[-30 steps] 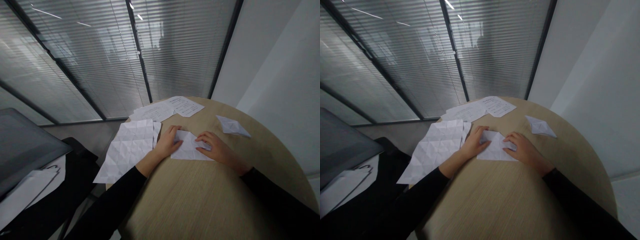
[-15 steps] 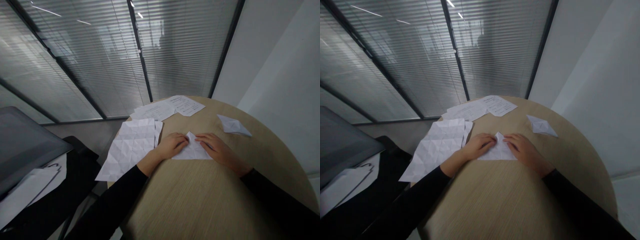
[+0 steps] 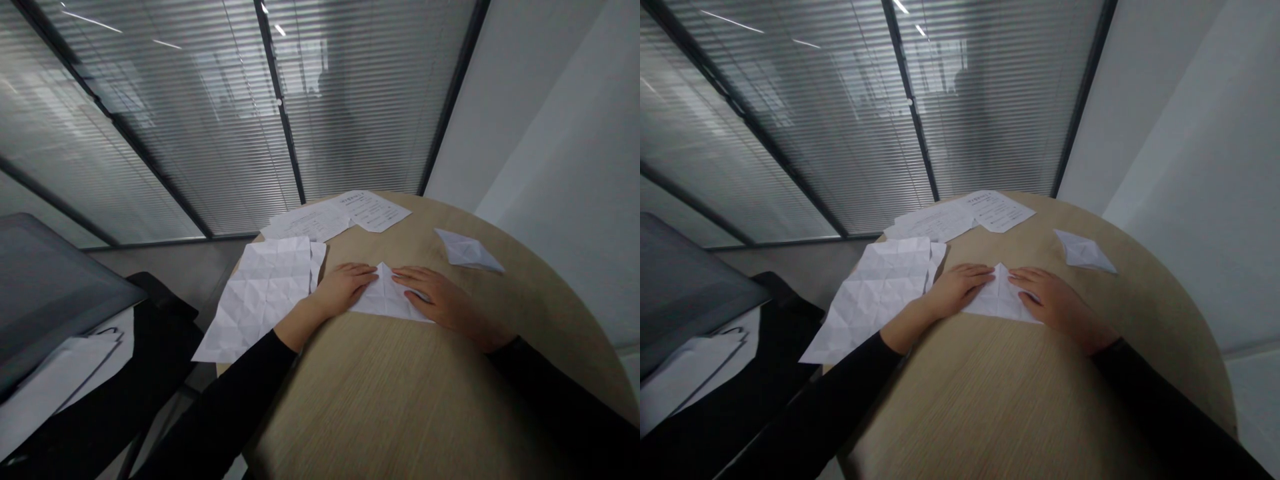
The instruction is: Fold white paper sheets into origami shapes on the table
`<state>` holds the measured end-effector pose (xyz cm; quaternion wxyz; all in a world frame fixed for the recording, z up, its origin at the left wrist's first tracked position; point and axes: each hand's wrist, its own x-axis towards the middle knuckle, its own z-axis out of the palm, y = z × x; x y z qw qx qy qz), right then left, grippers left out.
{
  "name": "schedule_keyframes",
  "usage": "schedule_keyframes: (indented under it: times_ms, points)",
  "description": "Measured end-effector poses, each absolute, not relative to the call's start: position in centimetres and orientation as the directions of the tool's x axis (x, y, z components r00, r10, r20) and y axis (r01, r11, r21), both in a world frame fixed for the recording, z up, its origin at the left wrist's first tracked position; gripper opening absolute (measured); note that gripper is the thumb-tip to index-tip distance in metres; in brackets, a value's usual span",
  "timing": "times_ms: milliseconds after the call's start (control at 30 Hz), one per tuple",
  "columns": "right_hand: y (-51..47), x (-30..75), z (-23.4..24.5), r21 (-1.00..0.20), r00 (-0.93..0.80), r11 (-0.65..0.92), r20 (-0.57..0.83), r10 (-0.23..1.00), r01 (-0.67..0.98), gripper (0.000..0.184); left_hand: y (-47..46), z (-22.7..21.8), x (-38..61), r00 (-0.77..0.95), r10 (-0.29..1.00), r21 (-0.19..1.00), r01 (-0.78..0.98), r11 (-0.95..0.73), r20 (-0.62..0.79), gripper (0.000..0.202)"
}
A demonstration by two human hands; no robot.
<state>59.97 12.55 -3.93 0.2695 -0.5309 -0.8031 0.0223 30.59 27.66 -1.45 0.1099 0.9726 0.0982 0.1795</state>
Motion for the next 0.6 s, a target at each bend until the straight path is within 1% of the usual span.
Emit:
schedule_keyframes:
  times_ms: [67, 167, 300, 400, 500, 600]
  points:
    - [12.5, 59.8, -4.1, -0.321, -0.284, 0.433, 0.42, 0.862, 0.842, 0.05, 27.7, -1.5, 30.6, 0.918, 0.226, 0.247, 0.148, -0.958, 0.325, 0.04]
    - [12.4, 59.1, -4.5, -0.323, -0.288, 0.43, 0.405, 0.868, 0.843, 0.058, 27.7, -1.7, 30.4, 0.93, 0.212, 0.266, 0.132, -0.955, 0.3, 0.045]
    - [12.3, 58.6, -5.1, -0.303, -0.302, 0.42, 0.366, 0.88, 0.856, 0.065, 27.7, -1.9, 30.1, 0.959, 0.212, 0.298, 0.149, -0.943, 0.191, 0.056]
    - [12.4, 58.7, -5.5, -0.281, -0.304, 0.404, 0.338, 0.891, 0.87, 0.065, 27.6, -1.8, 29.9, 0.97, 0.215, 0.315, 0.17, -0.934, 0.114, 0.061]
    - [12.4, 58.8, -5.4, -0.284, -0.303, 0.396, 0.32, 0.898, 0.873, 0.064, 27.5, -1.6, 29.7, 0.974, 0.218, 0.317, 0.188, -0.93, 0.063, 0.065]
    - [12.4, 59.0, -4.8, -0.302, -0.297, 0.402, 0.338, 0.893, 0.864, 0.064, 27.5, -1.4, 29.7, 0.974, 0.212, 0.288, 0.181, -0.94, 0.082, 0.063]
